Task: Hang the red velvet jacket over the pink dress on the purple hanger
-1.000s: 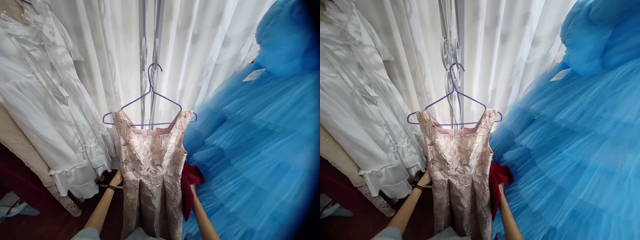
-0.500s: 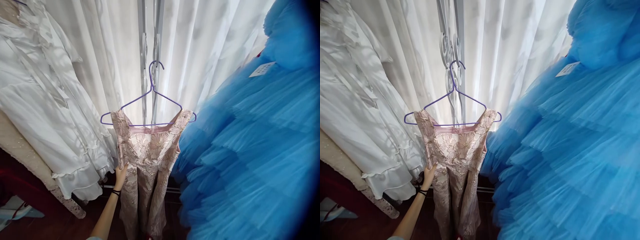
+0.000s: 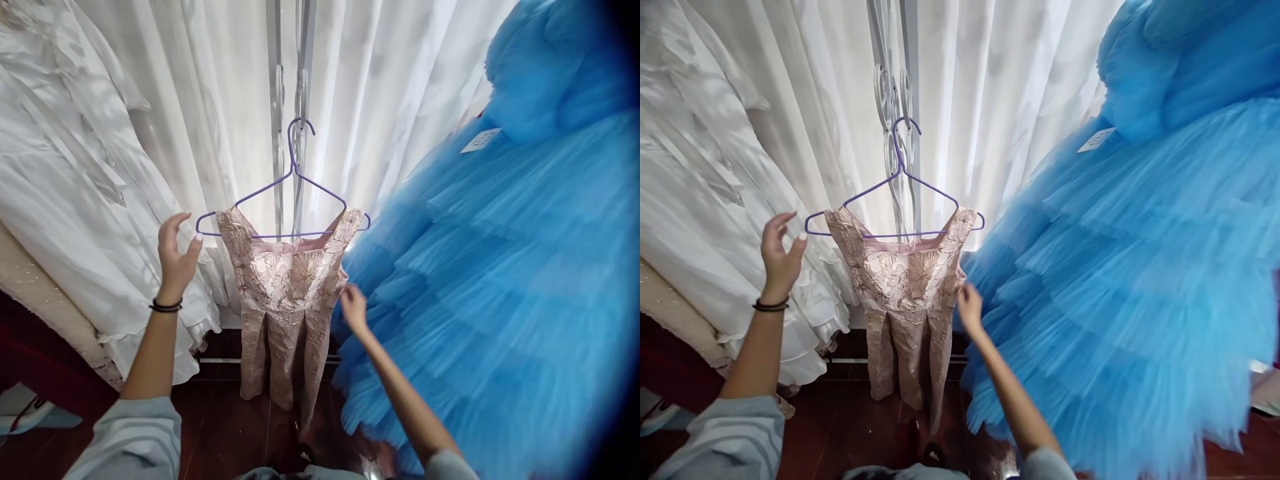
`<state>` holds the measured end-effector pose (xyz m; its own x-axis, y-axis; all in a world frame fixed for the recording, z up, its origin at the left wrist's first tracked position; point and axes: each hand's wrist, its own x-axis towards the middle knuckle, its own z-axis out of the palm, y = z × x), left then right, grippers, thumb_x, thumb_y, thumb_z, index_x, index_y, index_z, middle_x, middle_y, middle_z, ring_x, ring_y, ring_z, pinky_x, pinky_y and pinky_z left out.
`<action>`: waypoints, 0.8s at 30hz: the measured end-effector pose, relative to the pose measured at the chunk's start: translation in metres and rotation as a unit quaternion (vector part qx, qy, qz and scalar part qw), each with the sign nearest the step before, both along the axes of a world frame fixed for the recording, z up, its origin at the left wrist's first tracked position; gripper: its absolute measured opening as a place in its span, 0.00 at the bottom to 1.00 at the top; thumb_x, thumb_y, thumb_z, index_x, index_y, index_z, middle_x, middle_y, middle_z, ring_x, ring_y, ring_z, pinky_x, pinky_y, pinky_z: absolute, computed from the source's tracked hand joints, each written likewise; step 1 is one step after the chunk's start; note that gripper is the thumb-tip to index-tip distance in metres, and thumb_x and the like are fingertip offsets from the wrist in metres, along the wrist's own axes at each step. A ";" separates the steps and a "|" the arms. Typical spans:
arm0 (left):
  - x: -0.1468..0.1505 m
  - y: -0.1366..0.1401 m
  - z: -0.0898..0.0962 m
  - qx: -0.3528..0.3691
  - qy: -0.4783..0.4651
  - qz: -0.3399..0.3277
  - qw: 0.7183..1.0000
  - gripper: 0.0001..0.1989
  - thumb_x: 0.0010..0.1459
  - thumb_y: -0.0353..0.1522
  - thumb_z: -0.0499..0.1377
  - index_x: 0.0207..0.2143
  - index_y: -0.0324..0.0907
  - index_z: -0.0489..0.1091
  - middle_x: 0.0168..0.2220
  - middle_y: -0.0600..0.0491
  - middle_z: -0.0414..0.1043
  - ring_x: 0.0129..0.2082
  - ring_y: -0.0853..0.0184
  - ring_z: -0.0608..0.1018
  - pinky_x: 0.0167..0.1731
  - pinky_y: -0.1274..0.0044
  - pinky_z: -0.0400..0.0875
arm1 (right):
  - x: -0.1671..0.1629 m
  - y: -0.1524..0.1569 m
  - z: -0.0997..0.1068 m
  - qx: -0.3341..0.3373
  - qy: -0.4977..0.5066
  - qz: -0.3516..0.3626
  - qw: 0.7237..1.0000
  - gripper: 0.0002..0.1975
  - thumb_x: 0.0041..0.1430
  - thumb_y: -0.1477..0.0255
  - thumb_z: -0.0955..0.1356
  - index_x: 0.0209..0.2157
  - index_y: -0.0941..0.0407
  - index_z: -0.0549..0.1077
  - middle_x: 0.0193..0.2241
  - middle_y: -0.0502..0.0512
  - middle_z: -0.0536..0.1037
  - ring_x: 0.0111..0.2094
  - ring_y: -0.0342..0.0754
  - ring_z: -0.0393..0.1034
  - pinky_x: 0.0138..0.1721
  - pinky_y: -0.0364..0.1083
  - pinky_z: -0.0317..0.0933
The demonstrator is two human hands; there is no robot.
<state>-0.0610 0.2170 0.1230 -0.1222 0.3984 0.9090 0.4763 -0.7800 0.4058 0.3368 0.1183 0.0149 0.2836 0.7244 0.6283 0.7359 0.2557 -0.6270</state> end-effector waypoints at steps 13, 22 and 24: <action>0.008 0.023 0.049 -0.126 0.108 0.016 0.986 0.15 0.54 0.41 0.62 0.34 0.37 0.79 0.31 0.49 0.77 0.33 0.64 0.76 0.43 0.72 0.70 | 0.091 0.075 0.166 0.029 -0.047 0.119 0.991 0.16 0.50 0.65 0.72 0.38 0.59 0.83 0.31 0.56 0.83 0.32 0.49 0.74 0.42 0.49 0.69; 0.011 0.014 0.008 -0.211 -0.179 -0.077 0.958 0.17 0.50 0.42 0.64 0.32 0.35 0.75 0.23 0.54 0.71 0.21 0.72 0.74 0.18 0.83 0.70 | 0.086 0.056 0.125 0.067 0.254 0.137 0.955 0.23 0.40 0.56 0.77 0.36 0.58 0.82 0.28 0.52 0.81 0.30 0.45 0.74 0.37 0.48 0.74; 0.016 0.014 0.003 -0.235 -0.244 -0.097 0.936 0.16 0.50 0.42 0.64 0.30 0.35 0.73 0.21 0.57 0.69 0.18 0.74 0.72 0.18 0.83 0.70 | 0.082 0.055 0.120 0.062 0.331 0.148 0.930 0.23 0.36 0.58 0.79 0.34 0.58 0.81 0.25 0.50 0.79 0.28 0.43 0.73 0.35 0.46 0.74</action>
<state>-0.0445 0.2312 0.1263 -0.3610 0.7982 0.4822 0.0138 -0.5125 0.8586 0.4193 0.1735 0.1351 0.4376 0.7654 0.4719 0.0859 0.4869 -0.8692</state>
